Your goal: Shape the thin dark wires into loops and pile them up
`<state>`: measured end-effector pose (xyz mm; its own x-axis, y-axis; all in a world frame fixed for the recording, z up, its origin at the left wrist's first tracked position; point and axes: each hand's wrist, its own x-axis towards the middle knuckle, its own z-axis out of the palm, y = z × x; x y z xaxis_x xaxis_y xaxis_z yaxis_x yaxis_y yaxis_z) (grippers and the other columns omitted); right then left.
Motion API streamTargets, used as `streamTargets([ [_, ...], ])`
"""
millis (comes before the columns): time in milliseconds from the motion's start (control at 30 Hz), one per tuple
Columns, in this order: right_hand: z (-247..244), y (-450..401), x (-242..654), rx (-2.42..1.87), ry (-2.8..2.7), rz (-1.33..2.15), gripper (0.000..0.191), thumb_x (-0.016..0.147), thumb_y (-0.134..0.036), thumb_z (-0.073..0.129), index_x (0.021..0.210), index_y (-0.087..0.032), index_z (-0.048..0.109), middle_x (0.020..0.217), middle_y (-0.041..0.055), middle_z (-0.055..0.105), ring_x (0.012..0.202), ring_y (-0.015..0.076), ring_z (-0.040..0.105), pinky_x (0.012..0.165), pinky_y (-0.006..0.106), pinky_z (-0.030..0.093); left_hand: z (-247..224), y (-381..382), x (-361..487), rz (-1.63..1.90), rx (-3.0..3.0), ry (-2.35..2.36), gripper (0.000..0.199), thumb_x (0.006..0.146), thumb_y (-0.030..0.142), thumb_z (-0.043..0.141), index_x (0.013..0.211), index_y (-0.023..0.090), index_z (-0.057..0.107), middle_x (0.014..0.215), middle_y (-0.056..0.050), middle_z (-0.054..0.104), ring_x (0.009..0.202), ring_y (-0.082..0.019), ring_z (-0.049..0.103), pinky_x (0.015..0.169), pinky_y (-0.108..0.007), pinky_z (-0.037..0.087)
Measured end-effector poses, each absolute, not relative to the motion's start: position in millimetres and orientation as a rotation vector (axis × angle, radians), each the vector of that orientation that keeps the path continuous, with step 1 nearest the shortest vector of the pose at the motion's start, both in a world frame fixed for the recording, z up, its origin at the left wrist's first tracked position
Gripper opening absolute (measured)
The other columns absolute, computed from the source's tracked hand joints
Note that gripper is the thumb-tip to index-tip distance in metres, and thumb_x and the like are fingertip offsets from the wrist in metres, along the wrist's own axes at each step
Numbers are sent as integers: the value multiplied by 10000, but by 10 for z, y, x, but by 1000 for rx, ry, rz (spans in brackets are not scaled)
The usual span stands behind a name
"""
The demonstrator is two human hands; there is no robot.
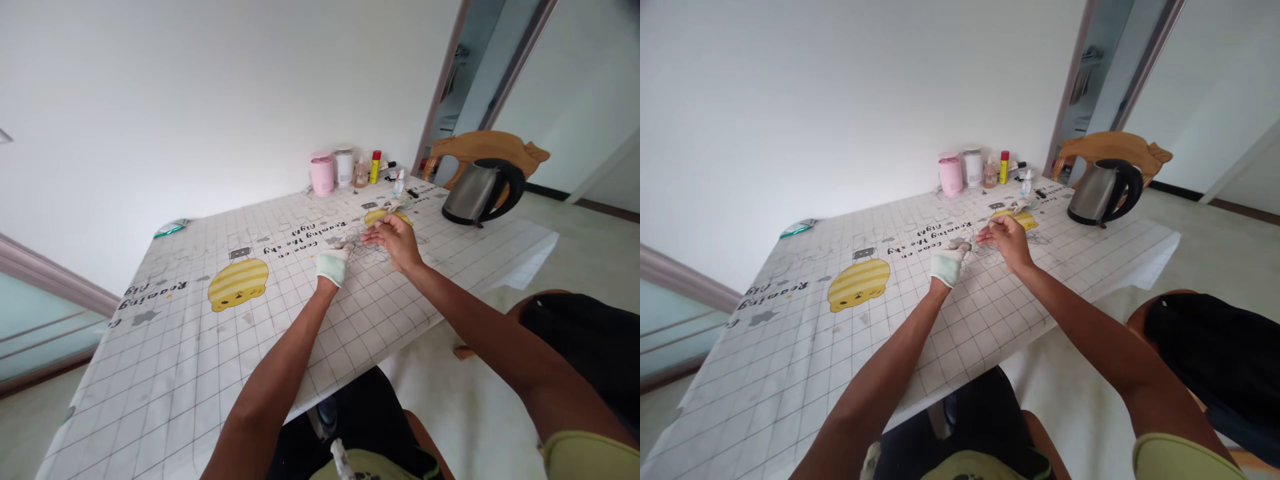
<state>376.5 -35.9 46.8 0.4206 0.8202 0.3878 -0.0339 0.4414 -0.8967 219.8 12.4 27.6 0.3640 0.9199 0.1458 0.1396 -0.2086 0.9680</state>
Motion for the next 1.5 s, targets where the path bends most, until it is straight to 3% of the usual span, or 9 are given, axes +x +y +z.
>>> streamTargets([
  [100,397,-405,3732,-1029,-1121,431,292,934,-505,716,953,-244,588,815,42,742,709,221,740,709,393,640,199,169,2207,980,1551,989,194,940,299,632,849,169,745,885,-37,734,873,-201,675,787,-297,521],
  [167,349,-449,3716,-1101,-1233,253,237,983,-481,657,989,-251,598,843,36,749,758,215,743,754,385,633,173,189,2196,1003,1495,992,184,904,273,629,798,174,742,810,-22,720,802,-186,655,741,-284,491],
  [267,301,-503,3696,-1176,-1334,123,191,1013,-446,614,1018,-255,607,855,26,756,760,200,739,770,369,625,159,202,2159,1063,1501,975,174,886,281,630,815,183,755,818,-20,731,841,-190,658,800,-283,484],
  [400,320,-489,3691,-1169,-1284,263,204,988,-449,646,971,-250,604,761,8,720,613,183,688,599,336,603,131,194,2114,1091,1564,993,178,884,295,621,831,195,759,866,-31,756,933,-212,679,880,-301,481],
  [567,397,-419,3745,-1101,-1217,470,283,934,-493,710,891,-236,602,689,-3,666,506,160,615,453,302,523,66,211,2110,1066,1548,953,201,857,326,621,823,192,767,897,-45,765,909,-210,683,847,-300,489],
  [900,449,-405,3736,-1130,-1316,379,229,977,-453,653,948,-229,619,685,-25,628,471,110,534,421,250,427,106,221,2108,905,1551,881,282,822,318,570,565,201,581,582,-4,584,587,-138,521,611,-281,406],
  [1100,588,-420,3669,-1186,-1424,320,142,993,-388,612,957,-252,634,674,-28,605,507,120,511,472,260,402,186,148,2077,844,1548,998,220,808,298,602,608,208,610,572,-13,608,594,-155,551,595,-288,400],
  [1367,725,-526,3696,-1176,-1504,382,178,982,-434,636,965,-257,634,672,-24,600,519,126,505,471,265,399,73,180,2063,757,1225,810,152,750,253,690,660,190,586,561,5,558,501,-124,497,534,-274,402],
  [1500,667,-479,3659,-1050,-1361,536,234,946,-464,691,940,-248,601,667,-31,591,500,125,523,458,270,437,67,158,2103,788,1291,822,156,791,256,644,656,188,606,569,-11,583,526,-134,517,551,-279,411],
])
